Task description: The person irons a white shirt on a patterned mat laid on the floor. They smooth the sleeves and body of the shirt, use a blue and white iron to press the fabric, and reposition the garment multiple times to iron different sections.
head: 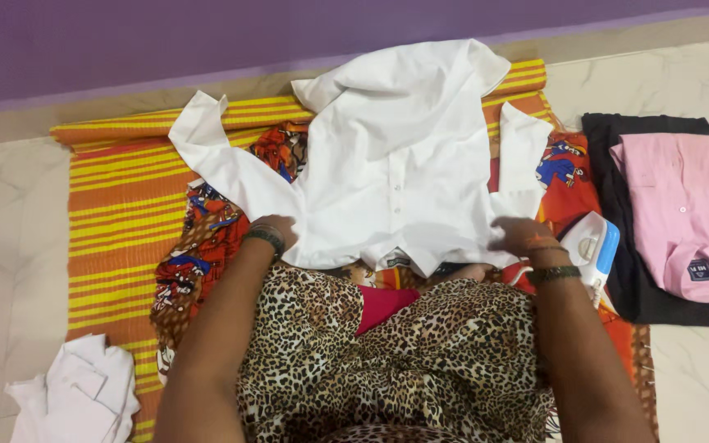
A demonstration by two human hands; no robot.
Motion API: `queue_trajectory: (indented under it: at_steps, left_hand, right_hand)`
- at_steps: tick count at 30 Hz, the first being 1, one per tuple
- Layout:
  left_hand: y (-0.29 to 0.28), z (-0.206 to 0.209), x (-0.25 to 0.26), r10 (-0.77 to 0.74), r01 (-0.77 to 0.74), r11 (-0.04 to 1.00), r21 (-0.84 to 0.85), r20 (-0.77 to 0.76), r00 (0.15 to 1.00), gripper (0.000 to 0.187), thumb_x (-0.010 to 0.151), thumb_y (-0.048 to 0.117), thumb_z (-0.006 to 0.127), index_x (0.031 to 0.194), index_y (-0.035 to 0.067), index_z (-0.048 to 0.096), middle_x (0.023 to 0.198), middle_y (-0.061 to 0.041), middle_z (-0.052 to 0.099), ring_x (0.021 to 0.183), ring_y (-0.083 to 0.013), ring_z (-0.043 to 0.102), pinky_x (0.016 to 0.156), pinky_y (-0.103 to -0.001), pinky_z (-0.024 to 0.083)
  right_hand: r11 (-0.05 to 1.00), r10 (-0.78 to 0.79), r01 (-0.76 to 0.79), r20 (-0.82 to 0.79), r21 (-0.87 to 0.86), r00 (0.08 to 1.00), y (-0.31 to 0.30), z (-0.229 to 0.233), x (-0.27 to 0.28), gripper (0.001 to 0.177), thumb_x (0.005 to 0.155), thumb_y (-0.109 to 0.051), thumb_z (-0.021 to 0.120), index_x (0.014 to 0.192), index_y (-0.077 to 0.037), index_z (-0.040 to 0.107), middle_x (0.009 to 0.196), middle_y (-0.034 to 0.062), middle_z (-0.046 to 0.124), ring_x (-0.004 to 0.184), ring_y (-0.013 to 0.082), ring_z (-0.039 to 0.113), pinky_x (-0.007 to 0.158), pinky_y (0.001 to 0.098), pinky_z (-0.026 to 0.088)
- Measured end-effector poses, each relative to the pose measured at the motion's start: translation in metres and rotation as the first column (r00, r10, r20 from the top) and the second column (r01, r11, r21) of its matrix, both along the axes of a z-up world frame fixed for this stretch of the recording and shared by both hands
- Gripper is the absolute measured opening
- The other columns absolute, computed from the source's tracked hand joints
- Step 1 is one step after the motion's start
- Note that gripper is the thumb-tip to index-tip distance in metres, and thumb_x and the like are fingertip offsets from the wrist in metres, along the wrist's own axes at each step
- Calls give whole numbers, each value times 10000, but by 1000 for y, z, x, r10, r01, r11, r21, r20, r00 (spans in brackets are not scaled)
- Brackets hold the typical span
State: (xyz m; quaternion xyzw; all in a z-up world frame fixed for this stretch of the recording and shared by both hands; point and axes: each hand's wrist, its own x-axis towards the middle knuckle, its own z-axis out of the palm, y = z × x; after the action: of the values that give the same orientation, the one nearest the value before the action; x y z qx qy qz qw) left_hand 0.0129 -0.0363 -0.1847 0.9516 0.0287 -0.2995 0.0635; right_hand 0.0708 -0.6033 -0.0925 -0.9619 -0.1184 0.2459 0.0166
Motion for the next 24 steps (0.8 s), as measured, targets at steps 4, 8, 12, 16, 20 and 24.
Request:
queue_trajectory:
  at_steps: [4,8,12,16,20,24]
  left_hand:
    - [-62,21,15,-8,35,982,-187,145,989,600,905,474,595,1429,182,570,1473,-148,551,1297,-348,572,1110,-455,455]
    - [-126,19,21,-50,66,976,-209,84,995,628,931,507,581,1498,251,492,1607,-86,411,1430,-303,451,1183,-470,393]
    - [-146,12,24,-193,200,977,-76,90,977,619,966,510,528,1531,276,431,1694,-31,251,1568,-252,205,1240,-559,222]
    - [-120,22,33,-106,109,991,82,-41,994,663,983,561,481,1579,303,348,1719,-13,168,1590,-263,96,1255,-608,96]
    - [-72,43,36,91,-49,945,325,-114,989,663,1014,615,415,1588,290,350,1712,-78,181,1580,-363,85,1212,-655,97]
    - [-41,42,43,268,-276,927,253,63,961,578,1039,514,427,1537,224,482,1675,-28,342,1608,-299,158,1261,-634,86]
  right_hand:
    - [954,-51,46,11,296,999,44,-2,20,667,776,-477,800,1355,-185,645,1303,130,705,1140,325,703,995,418,545]
    - [920,2,24,-65,392,998,90,-46,32,706,779,-473,801,1395,-187,607,1333,146,681,1181,325,677,1014,417,532]
    - [968,54,-22,-124,249,991,84,-97,38,783,744,-474,839,1426,-202,565,1405,152,605,1276,353,574,1056,442,472]
    - [987,-96,120,-212,104,972,38,-105,61,828,730,-524,850,1424,-167,574,1378,161,651,1253,344,643,1053,433,520]
    - [906,-409,382,-154,-181,899,29,-86,66,721,829,-575,773,1374,-110,694,1377,162,693,1253,332,658,1056,451,521]
    - [867,-496,498,134,26,858,43,-65,64,690,854,-492,741,1445,-173,583,1394,145,633,1300,334,581,1036,494,500]
